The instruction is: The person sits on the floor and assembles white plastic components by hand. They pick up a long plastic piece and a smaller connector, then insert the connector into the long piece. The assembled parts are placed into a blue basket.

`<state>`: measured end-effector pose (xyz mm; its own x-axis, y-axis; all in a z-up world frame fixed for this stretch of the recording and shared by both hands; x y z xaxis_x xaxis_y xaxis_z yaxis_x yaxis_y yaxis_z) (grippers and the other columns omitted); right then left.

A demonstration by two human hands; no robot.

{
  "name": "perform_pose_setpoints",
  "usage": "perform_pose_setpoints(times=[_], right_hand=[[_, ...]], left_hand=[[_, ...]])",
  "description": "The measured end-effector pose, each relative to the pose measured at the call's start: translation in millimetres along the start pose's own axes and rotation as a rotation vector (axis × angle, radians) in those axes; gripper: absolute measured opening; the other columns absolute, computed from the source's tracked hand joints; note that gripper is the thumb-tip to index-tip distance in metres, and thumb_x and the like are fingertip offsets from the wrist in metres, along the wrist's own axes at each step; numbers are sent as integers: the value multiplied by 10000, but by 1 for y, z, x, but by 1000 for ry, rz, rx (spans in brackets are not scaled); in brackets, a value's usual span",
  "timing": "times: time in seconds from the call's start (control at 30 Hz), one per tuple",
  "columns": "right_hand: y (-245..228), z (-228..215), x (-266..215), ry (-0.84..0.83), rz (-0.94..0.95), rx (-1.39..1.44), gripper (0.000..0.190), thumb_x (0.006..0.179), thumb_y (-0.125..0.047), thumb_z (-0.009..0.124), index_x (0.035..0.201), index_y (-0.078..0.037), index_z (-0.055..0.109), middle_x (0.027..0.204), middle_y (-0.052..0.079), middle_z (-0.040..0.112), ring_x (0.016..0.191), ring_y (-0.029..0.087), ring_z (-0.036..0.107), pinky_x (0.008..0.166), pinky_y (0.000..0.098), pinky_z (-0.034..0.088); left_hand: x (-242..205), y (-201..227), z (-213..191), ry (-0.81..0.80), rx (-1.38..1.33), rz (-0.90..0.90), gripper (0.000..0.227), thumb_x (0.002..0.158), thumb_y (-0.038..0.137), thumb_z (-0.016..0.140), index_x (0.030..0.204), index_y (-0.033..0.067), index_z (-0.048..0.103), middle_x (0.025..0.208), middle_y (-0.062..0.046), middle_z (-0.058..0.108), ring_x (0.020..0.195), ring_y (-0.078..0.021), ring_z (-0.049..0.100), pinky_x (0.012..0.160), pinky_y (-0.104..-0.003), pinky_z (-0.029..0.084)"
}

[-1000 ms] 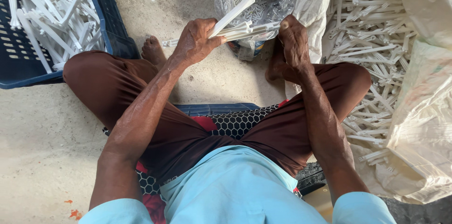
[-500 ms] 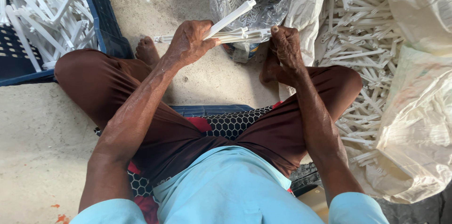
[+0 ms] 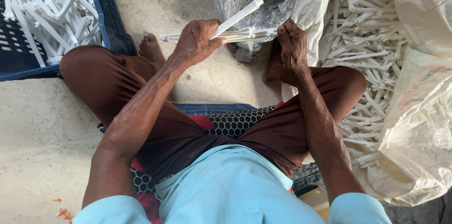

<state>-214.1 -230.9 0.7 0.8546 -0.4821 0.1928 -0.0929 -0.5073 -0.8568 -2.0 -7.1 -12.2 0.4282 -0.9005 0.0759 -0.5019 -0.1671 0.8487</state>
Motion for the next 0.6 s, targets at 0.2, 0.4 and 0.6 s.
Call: perform_pose_setpoints(times=[0.2,0.4,0.6], right_hand=[[20,7,5,12,164,210,504,1107,-442,560,748,-89,544,610,-28,404,539,102,352,477,320,290],[6,-2,1,-110,49,32,452,1166,-439,471,880,-89,481,752,-50,379,672,61,389,581,282,371],[-2,-1,3,-95,143,258,461,1150,-358,539,789,-80,466,682,-49,352,612,60,329,535,272,294]], left_hand=[[-1,-3,1,24,54,39,256,917,244,828,982,23,718,710,-101,708,565,-161,658,534,-357,553],[1,-8,-2,33,73,8,268,906,242,841,954,14,709,673,-110,685,571,-166,657,530,-364,553],[-3,-8,3,28,66,38,246,926,226,832,929,23,694,658,-109,677,534,-154,628,482,-338,515]])
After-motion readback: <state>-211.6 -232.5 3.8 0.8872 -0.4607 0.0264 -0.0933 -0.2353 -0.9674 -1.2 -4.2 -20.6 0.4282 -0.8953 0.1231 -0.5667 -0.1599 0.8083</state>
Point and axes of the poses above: each hand's wrist, its own x-axis towards the middle knuckle, its own z-axis out of the palm, y = z × x, the point moved 1 cm from there along x, towards the middle knuckle
